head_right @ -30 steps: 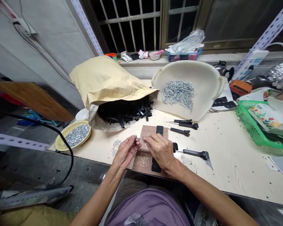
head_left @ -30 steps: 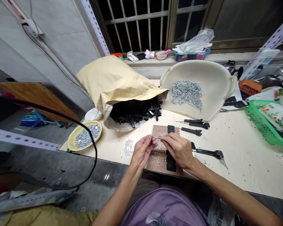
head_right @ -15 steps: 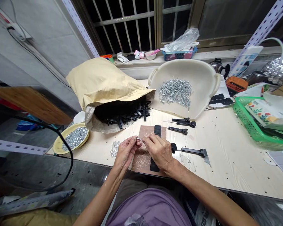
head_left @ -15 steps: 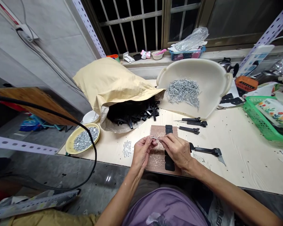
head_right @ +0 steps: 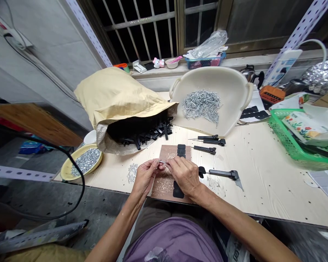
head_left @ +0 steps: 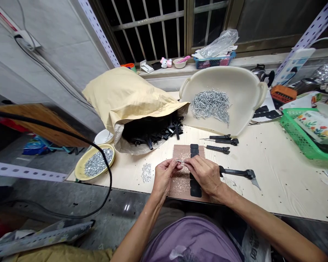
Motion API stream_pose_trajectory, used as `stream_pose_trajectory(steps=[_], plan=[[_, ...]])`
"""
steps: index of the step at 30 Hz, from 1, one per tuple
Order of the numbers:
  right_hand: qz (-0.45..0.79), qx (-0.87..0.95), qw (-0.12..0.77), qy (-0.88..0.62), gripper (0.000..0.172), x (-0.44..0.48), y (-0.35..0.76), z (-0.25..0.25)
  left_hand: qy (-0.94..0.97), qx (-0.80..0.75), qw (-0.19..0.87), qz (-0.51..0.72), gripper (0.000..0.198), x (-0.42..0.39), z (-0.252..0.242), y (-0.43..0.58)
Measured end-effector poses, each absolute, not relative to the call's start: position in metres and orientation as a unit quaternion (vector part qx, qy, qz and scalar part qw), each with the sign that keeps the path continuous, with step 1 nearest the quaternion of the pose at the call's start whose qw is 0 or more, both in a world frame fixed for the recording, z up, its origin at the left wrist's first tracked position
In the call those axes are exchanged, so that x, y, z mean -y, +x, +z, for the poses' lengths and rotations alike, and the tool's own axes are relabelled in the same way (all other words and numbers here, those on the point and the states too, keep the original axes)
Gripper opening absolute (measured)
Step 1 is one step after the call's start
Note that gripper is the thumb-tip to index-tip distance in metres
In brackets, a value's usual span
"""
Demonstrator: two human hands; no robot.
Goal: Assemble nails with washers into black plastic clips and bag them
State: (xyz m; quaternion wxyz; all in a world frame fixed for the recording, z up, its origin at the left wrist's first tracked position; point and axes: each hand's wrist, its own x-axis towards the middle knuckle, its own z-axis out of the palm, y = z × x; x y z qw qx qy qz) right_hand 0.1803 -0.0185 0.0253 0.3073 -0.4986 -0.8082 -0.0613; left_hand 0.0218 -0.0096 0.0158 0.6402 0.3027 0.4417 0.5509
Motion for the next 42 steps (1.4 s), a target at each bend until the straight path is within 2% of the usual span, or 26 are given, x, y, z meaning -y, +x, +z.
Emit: stream_pose_trajectory(steps=[16, 24, 30, 34, 38, 42], plan=[[-0.048, 0.802, 0.283, -0.524, 0.026, 0.020, 0.182, 0.017, 0.352, -0.464, 0.615, 0.532, 0.024, 0.008, 0.007, 0.022], [0.093, 0.796, 0.308, -0.513, 0.025, 0.019, 0.187, 0.015, 0.351, -0.479, 0.614, 0.520, 0.028, 0.008, 0.008, 0.025], [0.215, 0.763, 0.344, -0.503, 0.018, 0.017, 0.198, 0.012, 0.376, -0.478, 0.623, 0.492, 0.029, 0.010, 0.002, 0.029], [0.187, 0.771, 0.339, -0.505, 0.017, 0.010, 0.218, 0.010, 0.379, -0.493, 0.629, 0.466, 0.040, 0.010, -0.002, 0.034], [0.079, 0.787, 0.300, -0.534, 0.024, -0.011, 0.247, -0.001, 0.405, -0.511, 0.598, 0.467, 0.057, 0.010, -0.005, 0.039], [-0.001, 0.810, 0.252, -0.530, 0.026, -0.041, 0.263, -0.013, 0.462, -0.523, 0.547, 0.462, 0.062, 0.010, -0.013, 0.040]])
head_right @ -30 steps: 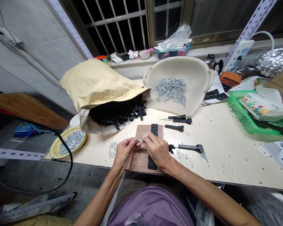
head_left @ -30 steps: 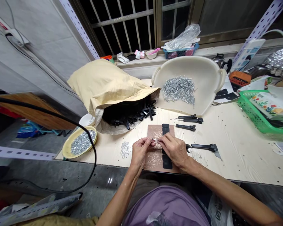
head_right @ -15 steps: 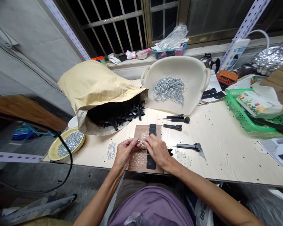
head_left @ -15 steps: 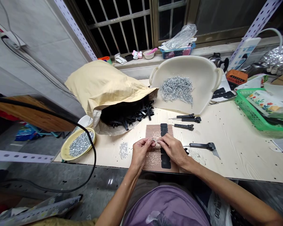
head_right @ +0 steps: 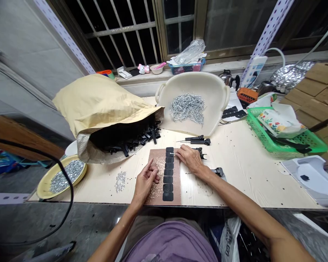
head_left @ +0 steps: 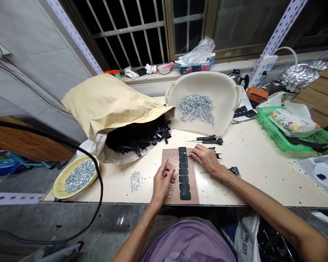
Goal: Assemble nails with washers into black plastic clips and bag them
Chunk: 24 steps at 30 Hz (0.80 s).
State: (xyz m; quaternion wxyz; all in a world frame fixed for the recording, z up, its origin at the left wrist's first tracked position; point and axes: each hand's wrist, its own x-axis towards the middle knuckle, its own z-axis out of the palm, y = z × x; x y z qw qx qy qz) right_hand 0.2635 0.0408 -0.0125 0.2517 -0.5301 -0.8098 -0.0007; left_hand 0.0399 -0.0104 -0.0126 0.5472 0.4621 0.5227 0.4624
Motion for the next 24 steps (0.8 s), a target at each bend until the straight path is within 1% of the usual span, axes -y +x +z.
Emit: stream_pose_trajectory(steps=[4, 7, 10, 12, 14, 17, 18, 19, 22, 24], plan=[[-0.019, 0.832, 0.238, -0.500, 0.025, -0.064, 0.266, -0.017, 0.483, -0.525, 0.521, 0.469, 0.061, 0.011, -0.020, 0.041], [-0.009, 0.857, 0.238, -0.458, 0.026, -0.051, 0.265, -0.021, 0.496, -0.535, 0.503, 0.464, 0.059, 0.012, -0.021, 0.042], [0.022, 0.918, 0.212, -0.334, 0.030, -0.020, 0.261, -0.025, 0.506, -0.547, 0.486, 0.456, 0.058, 0.012, -0.019, 0.043], [0.031, 0.946, 0.187, -0.263, 0.029, -0.012, 0.260, -0.023, 0.507, -0.554, 0.480, 0.453, 0.057, 0.012, -0.017, 0.043], [0.028, 0.941, 0.190, -0.278, 0.028, -0.022, 0.260, -0.019, 0.502, -0.557, 0.480, 0.456, 0.056, 0.012, -0.016, 0.043], [0.004, 0.883, 0.225, -0.411, 0.028, -0.047, 0.260, -0.013, 0.493, -0.556, 0.482, 0.464, 0.055, 0.013, -0.015, 0.043], [0.000, 0.874, 0.229, -0.429, 0.028, -0.049, 0.259, -0.013, 0.491, -0.557, 0.481, 0.466, 0.055, 0.013, -0.015, 0.043], [0.003, 0.882, 0.225, -0.414, 0.028, -0.048, 0.258, -0.013, 0.490, -0.558, 0.480, 0.467, 0.055, 0.014, -0.015, 0.043], [0.038, 0.947, 0.186, -0.258, 0.026, -0.029, 0.254, -0.018, 0.490, -0.563, 0.477, 0.464, 0.055, 0.013, -0.015, 0.043], [0.042, 0.950, 0.185, -0.247, 0.027, -0.026, 0.254, -0.021, 0.491, -0.563, 0.479, 0.461, 0.055, 0.013, -0.015, 0.043]])
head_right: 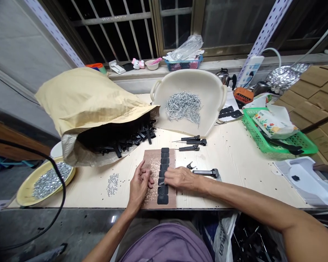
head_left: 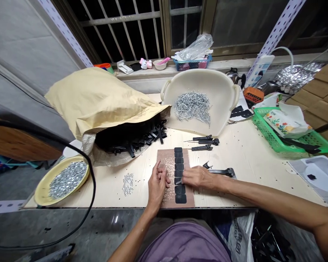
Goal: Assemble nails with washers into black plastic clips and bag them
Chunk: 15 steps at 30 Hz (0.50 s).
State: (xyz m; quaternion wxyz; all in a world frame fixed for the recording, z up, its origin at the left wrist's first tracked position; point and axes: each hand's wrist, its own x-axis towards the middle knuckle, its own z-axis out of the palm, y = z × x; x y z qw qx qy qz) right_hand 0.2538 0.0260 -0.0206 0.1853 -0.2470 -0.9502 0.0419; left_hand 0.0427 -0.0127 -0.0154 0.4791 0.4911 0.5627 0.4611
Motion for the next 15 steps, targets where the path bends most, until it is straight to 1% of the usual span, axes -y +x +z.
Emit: stream_pose_trajectory(steps=[4, 6, 8, 10, 15], plan=[[0.002, 0.887, 0.221, -0.405, 0.031, -0.055, 0.260, -0.019, 0.493, -0.561, 0.476, 0.464, 0.054, 0.013, -0.015, 0.043], [-0.002, 0.895, 0.215, -0.390, 0.031, -0.060, 0.263, -0.018, 0.499, -0.564, 0.468, 0.462, 0.054, 0.013, -0.015, 0.043], [0.005, 0.932, 0.191, -0.308, 0.030, -0.051, 0.263, -0.019, 0.510, -0.568, 0.461, 0.454, 0.053, 0.013, -0.016, 0.043], [0.009, 0.947, 0.176, -0.268, 0.028, -0.037, 0.261, -0.020, 0.520, -0.568, 0.456, 0.446, 0.052, 0.013, -0.016, 0.043], [0.015, 0.923, 0.213, -0.321, 0.031, -0.030, 0.254, -0.021, 0.521, -0.559, 0.458, 0.454, 0.052, 0.012, -0.020, 0.043]])
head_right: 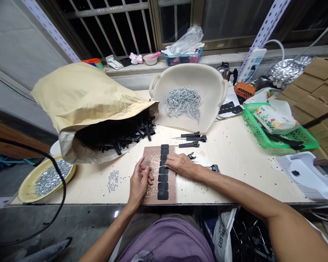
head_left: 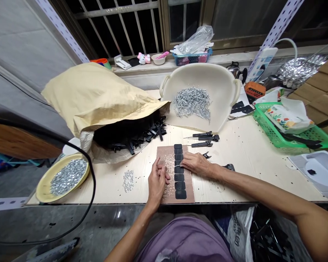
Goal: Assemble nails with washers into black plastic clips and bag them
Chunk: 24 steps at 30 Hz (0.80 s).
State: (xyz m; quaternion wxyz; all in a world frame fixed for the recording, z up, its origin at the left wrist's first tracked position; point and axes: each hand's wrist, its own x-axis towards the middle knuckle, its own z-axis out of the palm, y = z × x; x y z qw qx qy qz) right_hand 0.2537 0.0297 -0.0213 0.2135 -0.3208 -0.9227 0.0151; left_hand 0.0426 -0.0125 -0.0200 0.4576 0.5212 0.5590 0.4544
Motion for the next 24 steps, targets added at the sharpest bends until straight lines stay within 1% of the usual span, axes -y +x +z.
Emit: stream_pose_trajectory(steps=[5, 11, 14, 19, 21, 24], plan=[[0.045, 0.896, 0.216, -0.384, 0.030, -0.028, 0.266, -0.017, 0.523, -0.557, 0.456, 0.456, 0.052, 0.013, -0.020, 0.043], [0.059, 0.867, 0.174, -0.464, 0.028, 0.005, 0.318, -0.007, 0.544, -0.558, 0.451, 0.435, 0.051, 0.013, -0.020, 0.040], [0.022, 0.858, 0.148, -0.491, 0.030, 0.004, 0.330, -0.002, 0.547, -0.553, 0.453, 0.436, 0.050, 0.012, -0.024, 0.042], [-0.064, 0.844, 0.154, -0.510, 0.030, -0.041, 0.316, -0.007, 0.526, -0.542, 0.460, 0.467, 0.046, 0.022, -0.021, 0.038], [-0.082, 0.852, 0.141, -0.498, 0.029, -0.061, 0.307, -0.017, 0.533, -0.561, 0.410, 0.483, 0.039, 0.028, -0.014, 0.020], [-0.103, 0.856, 0.120, -0.492, 0.029, -0.078, 0.297, -0.033, 0.564, -0.617, 0.259, 0.484, 0.028, 0.034, -0.005, -0.027]])
